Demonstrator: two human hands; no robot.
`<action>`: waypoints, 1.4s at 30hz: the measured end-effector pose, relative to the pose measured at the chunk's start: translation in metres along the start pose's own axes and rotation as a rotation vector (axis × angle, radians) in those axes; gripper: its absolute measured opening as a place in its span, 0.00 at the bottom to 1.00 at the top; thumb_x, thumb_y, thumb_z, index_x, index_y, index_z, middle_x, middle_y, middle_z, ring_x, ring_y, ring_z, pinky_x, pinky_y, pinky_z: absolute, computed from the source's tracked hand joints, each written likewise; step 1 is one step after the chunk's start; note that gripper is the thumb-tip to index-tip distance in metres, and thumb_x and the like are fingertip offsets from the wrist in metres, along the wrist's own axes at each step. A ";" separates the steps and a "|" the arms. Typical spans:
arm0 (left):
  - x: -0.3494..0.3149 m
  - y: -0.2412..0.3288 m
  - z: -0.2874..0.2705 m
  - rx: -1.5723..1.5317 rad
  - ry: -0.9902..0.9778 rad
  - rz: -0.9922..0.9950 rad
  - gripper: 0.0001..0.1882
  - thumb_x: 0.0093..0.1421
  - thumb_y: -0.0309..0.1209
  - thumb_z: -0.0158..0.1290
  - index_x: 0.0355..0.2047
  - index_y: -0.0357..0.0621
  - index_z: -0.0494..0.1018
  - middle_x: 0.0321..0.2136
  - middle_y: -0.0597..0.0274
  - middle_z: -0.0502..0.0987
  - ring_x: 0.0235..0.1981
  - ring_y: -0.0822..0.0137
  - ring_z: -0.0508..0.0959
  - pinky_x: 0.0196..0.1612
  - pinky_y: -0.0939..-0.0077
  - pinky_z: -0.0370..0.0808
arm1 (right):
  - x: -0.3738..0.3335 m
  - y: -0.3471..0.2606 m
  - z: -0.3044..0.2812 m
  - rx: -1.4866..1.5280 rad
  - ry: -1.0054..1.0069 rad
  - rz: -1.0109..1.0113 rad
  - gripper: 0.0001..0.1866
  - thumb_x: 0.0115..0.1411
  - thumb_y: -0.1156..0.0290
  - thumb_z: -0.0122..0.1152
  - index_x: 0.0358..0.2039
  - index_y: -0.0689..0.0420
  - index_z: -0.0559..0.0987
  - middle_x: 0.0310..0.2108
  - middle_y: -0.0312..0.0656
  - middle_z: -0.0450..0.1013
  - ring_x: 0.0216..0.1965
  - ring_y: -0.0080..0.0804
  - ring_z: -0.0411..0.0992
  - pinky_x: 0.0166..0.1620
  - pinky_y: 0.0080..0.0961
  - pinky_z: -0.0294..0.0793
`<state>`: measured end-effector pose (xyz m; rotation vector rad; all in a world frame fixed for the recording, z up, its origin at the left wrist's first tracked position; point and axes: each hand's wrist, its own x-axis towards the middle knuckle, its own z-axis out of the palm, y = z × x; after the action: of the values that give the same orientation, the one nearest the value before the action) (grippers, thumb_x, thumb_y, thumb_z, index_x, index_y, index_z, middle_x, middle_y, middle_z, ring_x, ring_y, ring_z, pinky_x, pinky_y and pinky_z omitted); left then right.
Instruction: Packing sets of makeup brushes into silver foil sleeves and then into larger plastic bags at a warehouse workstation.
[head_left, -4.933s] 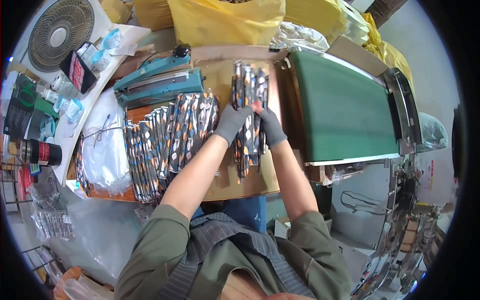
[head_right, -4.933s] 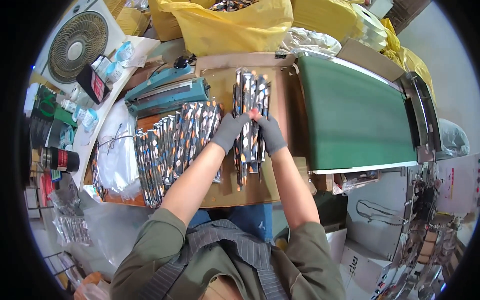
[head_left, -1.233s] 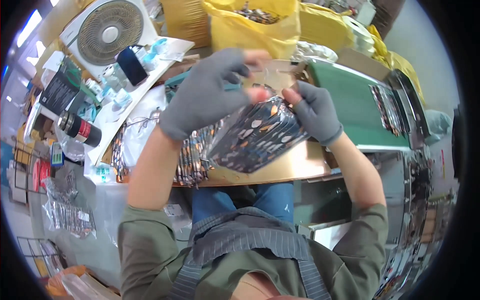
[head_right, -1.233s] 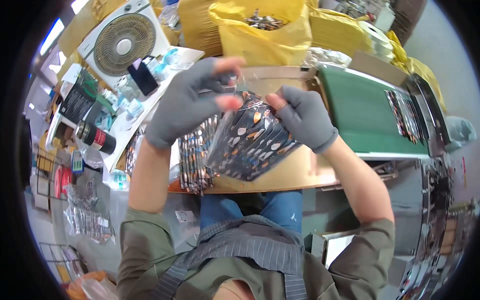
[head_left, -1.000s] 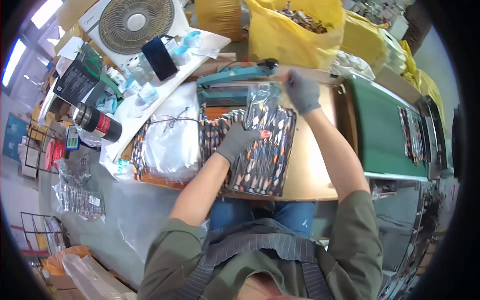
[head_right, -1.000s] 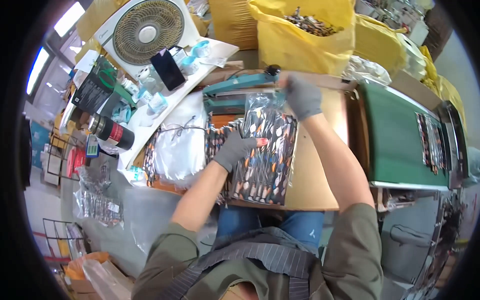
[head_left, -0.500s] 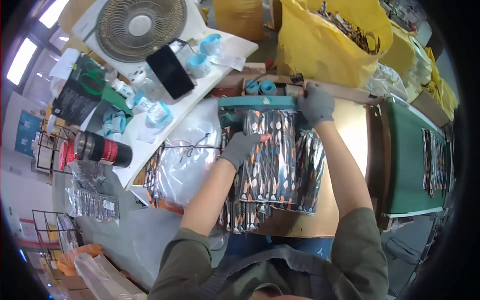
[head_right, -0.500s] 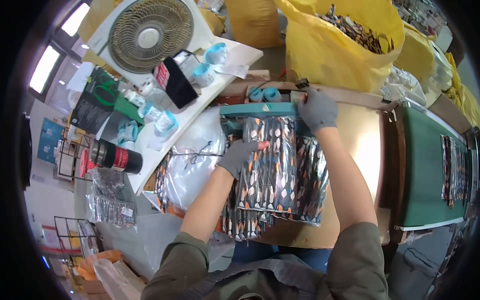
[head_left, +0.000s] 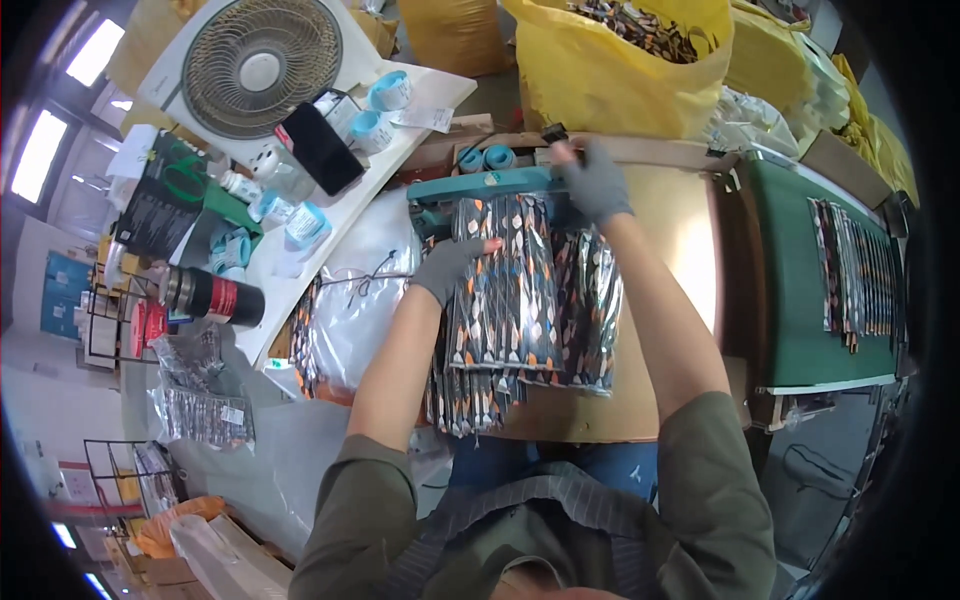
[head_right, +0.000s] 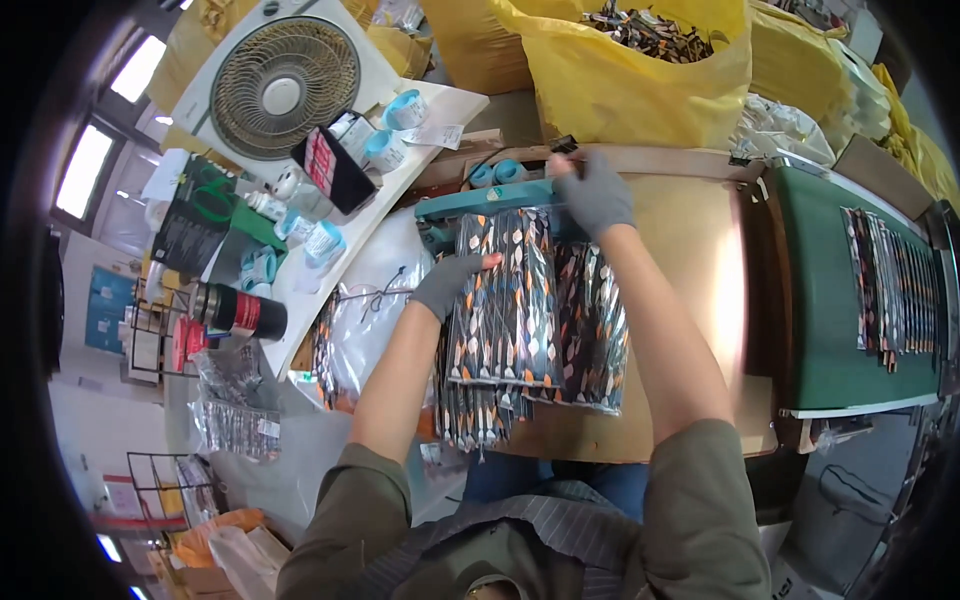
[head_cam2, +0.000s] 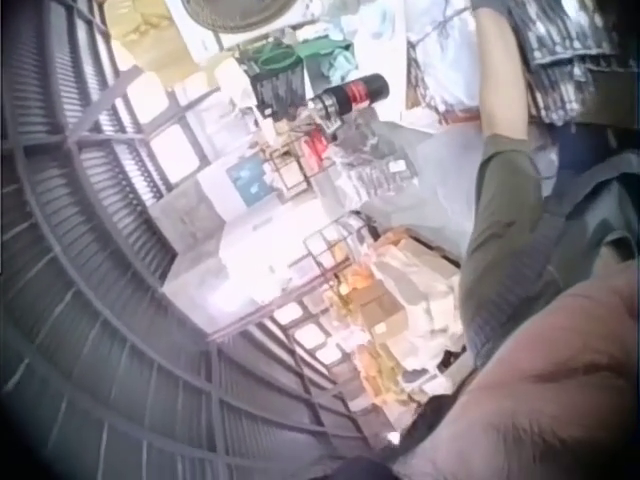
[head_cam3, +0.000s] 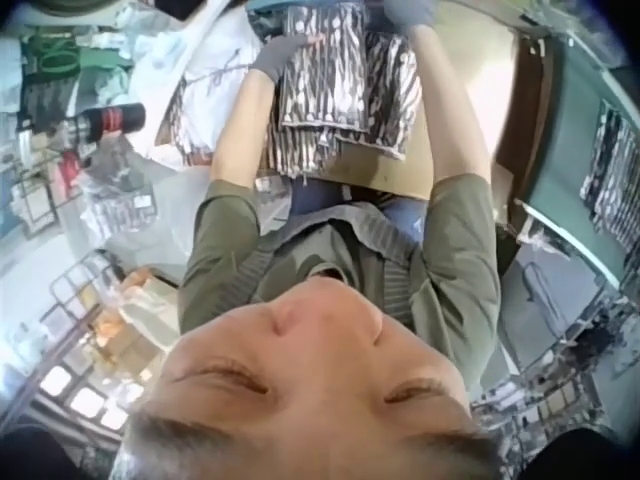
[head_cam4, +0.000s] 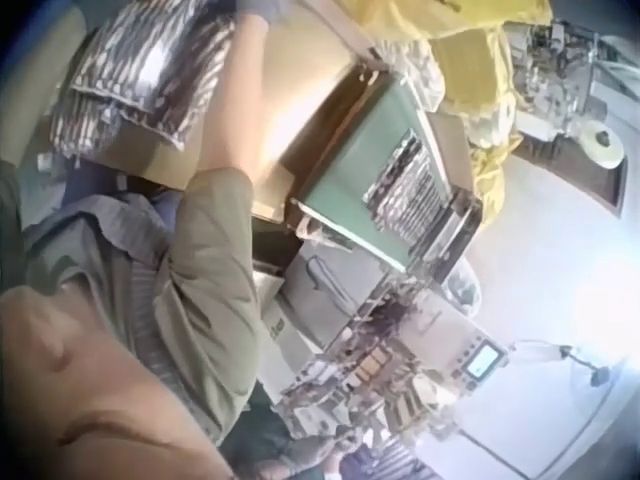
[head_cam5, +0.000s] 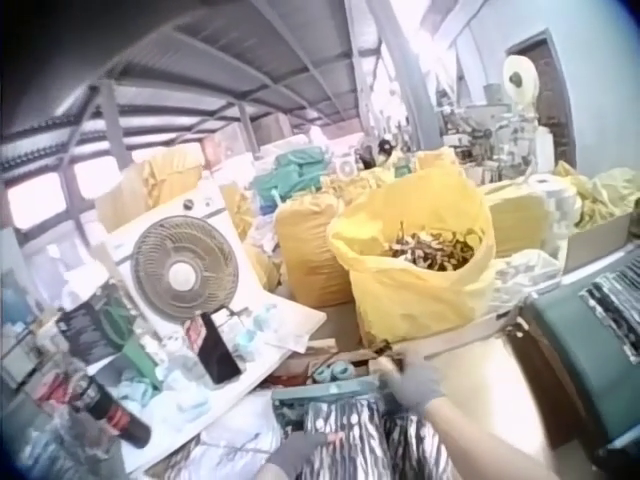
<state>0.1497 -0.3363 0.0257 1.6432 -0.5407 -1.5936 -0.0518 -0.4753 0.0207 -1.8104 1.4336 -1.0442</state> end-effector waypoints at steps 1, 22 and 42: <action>0.008 -0.009 -0.009 -0.031 -0.045 0.022 0.19 0.44 0.38 0.64 0.32 0.35 0.78 0.31 0.59 0.79 0.33 0.68 0.77 0.41 0.76 0.72 | -0.004 0.007 -0.009 0.495 -0.068 0.175 0.34 0.54 0.46 0.52 0.52 0.61 0.67 0.45 0.55 0.68 0.49 0.49 0.67 0.52 0.35 0.66; -0.312 -0.136 -0.010 -0.068 0.328 0.493 0.19 0.47 0.28 0.61 0.40 0.34 0.73 0.32 0.63 0.78 0.31 0.75 0.74 0.39 0.79 0.71 | -0.258 -0.108 -0.177 0.989 -0.657 0.290 0.28 0.43 0.69 0.60 0.46 0.62 0.68 0.31 0.40 0.73 0.23 0.25 0.70 0.27 0.16 0.70; -0.392 -0.319 -0.144 1.075 0.927 0.301 0.18 0.52 0.40 0.54 0.40 0.45 0.72 0.39 0.58 0.74 0.49 0.55 0.70 0.53 0.62 0.64 | -0.374 -0.368 0.259 0.606 -1.316 -0.406 0.24 0.40 0.68 0.68 0.38 0.65 0.74 0.32 0.41 0.75 0.33 0.30 0.72 0.37 0.27 0.71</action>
<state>0.1734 0.1887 0.0236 2.6121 -1.1280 -0.1068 0.3143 -0.0282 0.1150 -1.6997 -0.0421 -0.1886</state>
